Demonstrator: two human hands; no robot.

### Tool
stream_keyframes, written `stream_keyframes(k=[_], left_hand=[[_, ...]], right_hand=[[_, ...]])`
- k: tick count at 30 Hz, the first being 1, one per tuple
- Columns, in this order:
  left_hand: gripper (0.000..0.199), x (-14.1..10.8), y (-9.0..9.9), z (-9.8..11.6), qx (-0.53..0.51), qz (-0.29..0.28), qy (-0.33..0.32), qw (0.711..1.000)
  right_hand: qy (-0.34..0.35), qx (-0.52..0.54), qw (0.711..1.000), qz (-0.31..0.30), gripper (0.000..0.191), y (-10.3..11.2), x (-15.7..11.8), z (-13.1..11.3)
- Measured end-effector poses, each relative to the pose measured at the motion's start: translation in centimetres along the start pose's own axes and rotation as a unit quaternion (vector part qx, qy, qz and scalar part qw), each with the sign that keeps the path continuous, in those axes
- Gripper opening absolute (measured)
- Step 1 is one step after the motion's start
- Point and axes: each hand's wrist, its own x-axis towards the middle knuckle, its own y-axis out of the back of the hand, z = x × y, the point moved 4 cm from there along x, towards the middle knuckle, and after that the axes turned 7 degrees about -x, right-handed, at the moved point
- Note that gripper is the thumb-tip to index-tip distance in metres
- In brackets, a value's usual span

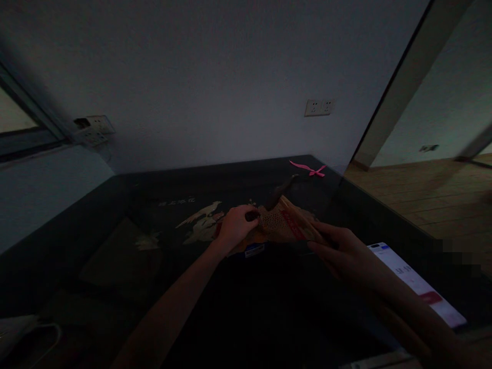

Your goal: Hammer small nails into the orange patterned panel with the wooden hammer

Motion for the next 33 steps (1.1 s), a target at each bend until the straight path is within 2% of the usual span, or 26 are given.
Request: stream_keyframes(k=[3,8,14,18,20,25,28,33], left_hand=[[0.018,0.0,-0.2,0.0,-0.006,-0.006,0.013,1.000],[0.018,-0.2,0.1,0.3,0.018,-0.001,0.036,0.999],[0.023,-0.3,0.2,0.2,0.040,0.004,0.045,0.998],[0.019,-0.3,0.1,0.3,0.019,0.001,0.032,0.999],[0.019,-0.3,0.2,0.4,0.024,0.001,0.037,0.999],[0.024,-0.3,0.3,0.1,0.050,-0.008,0.065,0.997],[0.020,-0.3,0.0,0.0,0.038,-0.005,0.045,0.998],[0.020,-0.2,0.5,0.4,0.022,-0.019,0.019,0.999]], right_hand=[[0.019,-0.049,0.999,0.008,0.044,0.1,0.1,-0.9],[0.027,-0.062,0.998,0.018,0.045,-0.5,0.5,-2.0],[-0.015,-0.078,0.996,-0.034,0.034,-1.5,1.0,-1.8],[0.014,-0.082,0.996,0.014,0.027,-0.9,0.8,-2.5],[0.017,-0.082,0.996,0.018,0.028,-0.9,0.8,-2.6],[0.015,-0.081,0.996,-0.018,0.032,-1.5,1.0,-2.1],[0.011,-0.055,0.998,0.012,0.035,-1.0,0.5,-1.6],[-0.062,0.064,0.994,0.070,0.049,-0.9,-2.1,0.8]])
